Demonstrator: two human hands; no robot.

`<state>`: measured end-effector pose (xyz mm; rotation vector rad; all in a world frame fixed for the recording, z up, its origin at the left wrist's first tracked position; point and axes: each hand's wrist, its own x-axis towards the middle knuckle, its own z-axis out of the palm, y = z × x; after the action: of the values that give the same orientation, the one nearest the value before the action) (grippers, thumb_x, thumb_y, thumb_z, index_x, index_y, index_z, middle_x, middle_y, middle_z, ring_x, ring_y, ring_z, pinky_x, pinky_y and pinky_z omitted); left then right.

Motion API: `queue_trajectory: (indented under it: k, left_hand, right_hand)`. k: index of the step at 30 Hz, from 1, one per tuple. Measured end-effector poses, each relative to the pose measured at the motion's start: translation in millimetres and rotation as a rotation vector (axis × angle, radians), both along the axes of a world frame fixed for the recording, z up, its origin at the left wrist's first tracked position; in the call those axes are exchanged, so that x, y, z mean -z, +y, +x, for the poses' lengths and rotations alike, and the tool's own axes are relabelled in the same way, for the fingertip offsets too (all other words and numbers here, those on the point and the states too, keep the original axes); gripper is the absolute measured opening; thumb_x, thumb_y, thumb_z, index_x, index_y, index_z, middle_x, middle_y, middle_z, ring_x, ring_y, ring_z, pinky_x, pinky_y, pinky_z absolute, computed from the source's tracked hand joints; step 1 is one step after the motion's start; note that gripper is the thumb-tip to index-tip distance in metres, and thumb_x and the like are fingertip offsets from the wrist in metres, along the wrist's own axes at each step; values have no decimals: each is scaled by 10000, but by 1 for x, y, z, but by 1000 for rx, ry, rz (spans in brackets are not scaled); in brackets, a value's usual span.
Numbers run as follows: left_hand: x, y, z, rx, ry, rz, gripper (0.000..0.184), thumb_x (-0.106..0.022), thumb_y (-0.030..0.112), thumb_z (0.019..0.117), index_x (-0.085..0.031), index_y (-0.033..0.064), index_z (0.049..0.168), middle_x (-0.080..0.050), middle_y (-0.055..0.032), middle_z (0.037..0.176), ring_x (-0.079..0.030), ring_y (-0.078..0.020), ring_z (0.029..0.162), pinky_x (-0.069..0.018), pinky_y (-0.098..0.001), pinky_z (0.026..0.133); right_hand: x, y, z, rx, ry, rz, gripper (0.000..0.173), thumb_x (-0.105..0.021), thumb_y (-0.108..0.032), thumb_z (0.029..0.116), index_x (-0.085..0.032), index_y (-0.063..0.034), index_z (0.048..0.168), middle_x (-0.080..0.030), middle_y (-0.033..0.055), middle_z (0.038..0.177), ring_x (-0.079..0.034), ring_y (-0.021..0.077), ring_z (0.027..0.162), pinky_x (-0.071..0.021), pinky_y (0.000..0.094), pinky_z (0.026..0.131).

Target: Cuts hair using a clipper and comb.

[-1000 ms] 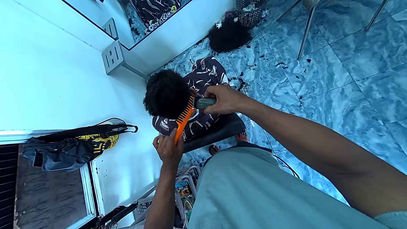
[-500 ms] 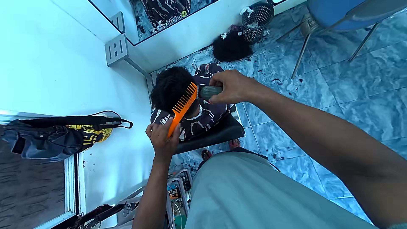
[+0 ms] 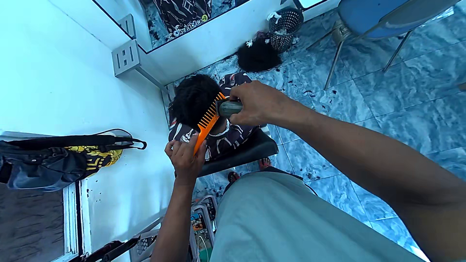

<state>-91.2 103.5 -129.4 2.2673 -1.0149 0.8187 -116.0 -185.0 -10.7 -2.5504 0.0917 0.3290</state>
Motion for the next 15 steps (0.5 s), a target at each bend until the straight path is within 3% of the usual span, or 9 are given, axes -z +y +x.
queue_trajectory:
  k: [4, 7, 9, 11, 13, 15]
  left_hand:
    - [0, 0, 0, 32, 20, 50, 282, -757, 280, 930, -765, 103, 1150, -660, -55, 749, -591, -213, 733, -415, -481, 963]
    - [11, 20, 0, 163, 114, 288, 287, -700, 356, 948, -766, 148, 1135, -704, -51, 823, -651, -238, 839, -437, -518, 1009]
    - [12, 32, 7, 221, 117, 345, 308, -678, 407, 961, -764, 170, 1139, -701, -59, 874, -649, -251, 895, -441, -523, 1011]
    - [-4, 36, 17, 228, 57, 307, 325, -685, 408, 963, -764, 134, 1117, -691, -88, 832, -657, -276, 848, -469, -544, 986]
    - [-25, 35, 36, 199, 3, 271, 342, -706, 380, 956, -752, 78, 1109, -648, -120, 759, -635, -302, 770, -485, -545, 946]
    - [-44, 34, 55, 58, 99, 243, 383, -705, 340, 967, -728, -4, 1135, -693, -216, 848, -679, -371, 827, -533, -549, 891]
  right_hand:
    - [-8, 10, 1, -44, -5, 49, 363, -773, -406, 817, -678, -160, 1068, -672, 43, 884, -670, 233, 814, -546, 501, 675]
    - [4, 3, -11, -44, -22, 115, 374, -764, -387, 825, -687, -151, 1105, -675, 44, 890, -666, 227, 805, -550, 494, 677]
    - [25, -20, -24, 69, -43, 209, 388, -781, -405, 816, -698, -140, 1086, -684, 50, 867, -669, 229, 772, -562, 508, 670]
    - [45, -40, -39, 253, -22, 385, 422, -829, -355, 830, -695, -95, 1134, -712, 89, 916, -690, 239, 786, -584, 519, 715]
    - [61, -49, -50, 415, -30, 605, 426, -827, -279, 848, -662, -46, 1164, -732, 110, 918, -720, 220, 744, -626, 443, 698]
    - [72, -52, -57, 541, -47, 818, 407, -795, -217, 884, -630, -17, 1198, -737, 132, 927, -728, 228, 747, -632, 408, 692]
